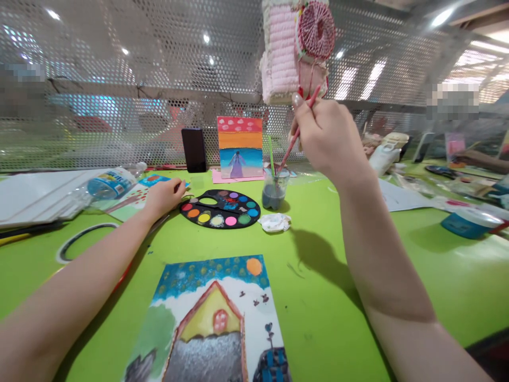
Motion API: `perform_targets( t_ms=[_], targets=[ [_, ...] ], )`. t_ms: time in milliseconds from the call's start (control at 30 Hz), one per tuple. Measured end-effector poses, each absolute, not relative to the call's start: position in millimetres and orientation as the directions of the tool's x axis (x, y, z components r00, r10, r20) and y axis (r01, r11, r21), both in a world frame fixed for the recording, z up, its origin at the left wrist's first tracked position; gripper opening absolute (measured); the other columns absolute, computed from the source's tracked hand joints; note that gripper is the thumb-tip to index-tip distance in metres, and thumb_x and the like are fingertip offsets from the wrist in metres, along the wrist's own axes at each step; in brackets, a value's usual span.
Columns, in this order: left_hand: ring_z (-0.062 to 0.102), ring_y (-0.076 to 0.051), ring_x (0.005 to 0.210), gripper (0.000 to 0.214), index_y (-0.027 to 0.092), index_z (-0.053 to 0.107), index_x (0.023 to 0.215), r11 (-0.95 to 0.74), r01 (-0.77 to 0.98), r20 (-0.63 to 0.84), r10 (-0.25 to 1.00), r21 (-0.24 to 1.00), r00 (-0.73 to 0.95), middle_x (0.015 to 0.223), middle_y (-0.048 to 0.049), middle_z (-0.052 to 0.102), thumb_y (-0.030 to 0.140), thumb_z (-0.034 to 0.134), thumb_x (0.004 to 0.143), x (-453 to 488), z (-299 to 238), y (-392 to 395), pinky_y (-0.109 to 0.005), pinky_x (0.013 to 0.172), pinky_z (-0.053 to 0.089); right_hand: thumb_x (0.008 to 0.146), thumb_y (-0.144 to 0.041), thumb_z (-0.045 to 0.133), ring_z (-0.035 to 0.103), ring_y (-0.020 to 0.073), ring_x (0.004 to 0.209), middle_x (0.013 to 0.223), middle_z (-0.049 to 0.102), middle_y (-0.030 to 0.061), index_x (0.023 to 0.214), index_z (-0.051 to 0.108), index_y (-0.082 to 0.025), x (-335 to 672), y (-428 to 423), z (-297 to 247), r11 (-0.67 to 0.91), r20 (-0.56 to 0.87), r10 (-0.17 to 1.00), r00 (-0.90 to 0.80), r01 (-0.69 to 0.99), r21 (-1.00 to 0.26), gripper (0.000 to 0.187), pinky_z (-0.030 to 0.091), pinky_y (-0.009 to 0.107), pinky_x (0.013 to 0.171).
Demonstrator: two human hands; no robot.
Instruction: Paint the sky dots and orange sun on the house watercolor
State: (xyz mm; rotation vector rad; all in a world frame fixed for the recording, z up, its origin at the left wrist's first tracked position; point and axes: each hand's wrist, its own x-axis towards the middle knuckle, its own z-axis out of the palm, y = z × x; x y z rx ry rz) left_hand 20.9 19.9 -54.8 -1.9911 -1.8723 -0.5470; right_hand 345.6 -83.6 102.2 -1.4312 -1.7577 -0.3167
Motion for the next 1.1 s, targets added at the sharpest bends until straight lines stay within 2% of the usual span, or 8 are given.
perform_targets(
  t_ms=[267, 500, 767, 967, 1100],
  targets=[
    [0.057, -0.021, 0.061, 0.037, 0.018, 0.064, 0.077, -0.076, 0.997, 0.514, 0.857, 0.029, 0.050, 0.072, -0.0088, 0.068, 0.040, 0.036, 0.089, 19.8, -56.4, 21.6, -0.030, 0.054, 0.027, 0.100, -0.035, 0.031, 0.063, 0.0231, 0.073, 0.069, 0.063, 0.0079, 0.071, 0.062, -0.019, 344.2, -87.9, 103.4, 0.338, 0.745, 0.667, -0.016, 0.897, -0.284, 0.046, 0.044, 0.034, 0.070],
    [0.056, -0.021, 0.060, 0.037, 0.018, 0.064, 0.075, -0.092, 0.995, 0.508, 0.860, 0.041, 0.059, 0.070, -0.0087, 0.067, 0.039, 0.036, 0.089, 19.9, -54.9, 20.5, -0.030, 0.054, 0.027, 0.099, -0.039, 0.032, 0.062, 0.0230, 0.076, 0.069, 0.064, 0.0069, 0.071, 0.061, -0.023, 345.3, -92.7, 105.1, 0.343, 0.726, 0.688, -0.019, 0.890, -0.302, 0.043, 0.043, 0.033, 0.071],
    [0.057, -0.020, 0.060, 0.038, 0.018, 0.065, 0.076, -0.074, 0.997, 0.512, 0.857, 0.009, 0.059, 0.072, -0.0079, 0.069, 0.040, 0.036, 0.089, 19.0, -56.6, 21.8, -0.029, 0.053, 0.029, 0.099, -0.034, 0.033, 0.055, 0.0175, 0.060, 0.060, 0.056, 0.0038, 0.064, 0.054, -0.021, 345.0, -94.6, 104.9, 0.371, 0.751, 0.659, -0.040, 0.886, -0.278, 0.042, 0.039, 0.031, 0.062],
    [0.057, -0.019, 0.060, 0.038, 0.018, 0.064, 0.075, -0.068, 0.998, 0.503, 0.862, -0.005, 0.061, 0.071, -0.0080, 0.069, 0.039, 0.036, 0.089, 18.3, -56.3, 22.3, -0.029, 0.053, 0.028, 0.099, -0.034, 0.034, 0.055, 0.0184, 0.060, 0.059, 0.055, 0.0032, 0.064, 0.054, -0.021, 344.2, -95.5, 105.2, 0.380, 0.756, 0.654, -0.024, 0.875, -0.300, 0.042, 0.041, 0.033, 0.064],
    [0.057, -0.020, 0.059, 0.037, 0.018, 0.063, 0.074, -0.077, 0.997, 0.512, 0.857, 0.011, 0.061, 0.071, -0.0081, 0.068, 0.039, 0.037, 0.089, 17.4, -57.6, 23.3, -0.029, 0.053, 0.027, 0.098, -0.033, 0.034, 0.058, 0.0205, 0.067, 0.064, 0.058, 0.0051, 0.067, 0.056, -0.021, 343.5, -97.1, 105.4, 0.371, 0.742, 0.670, -0.018, 0.874, -0.313, 0.040, 0.040, 0.034, 0.069]
  ],
)
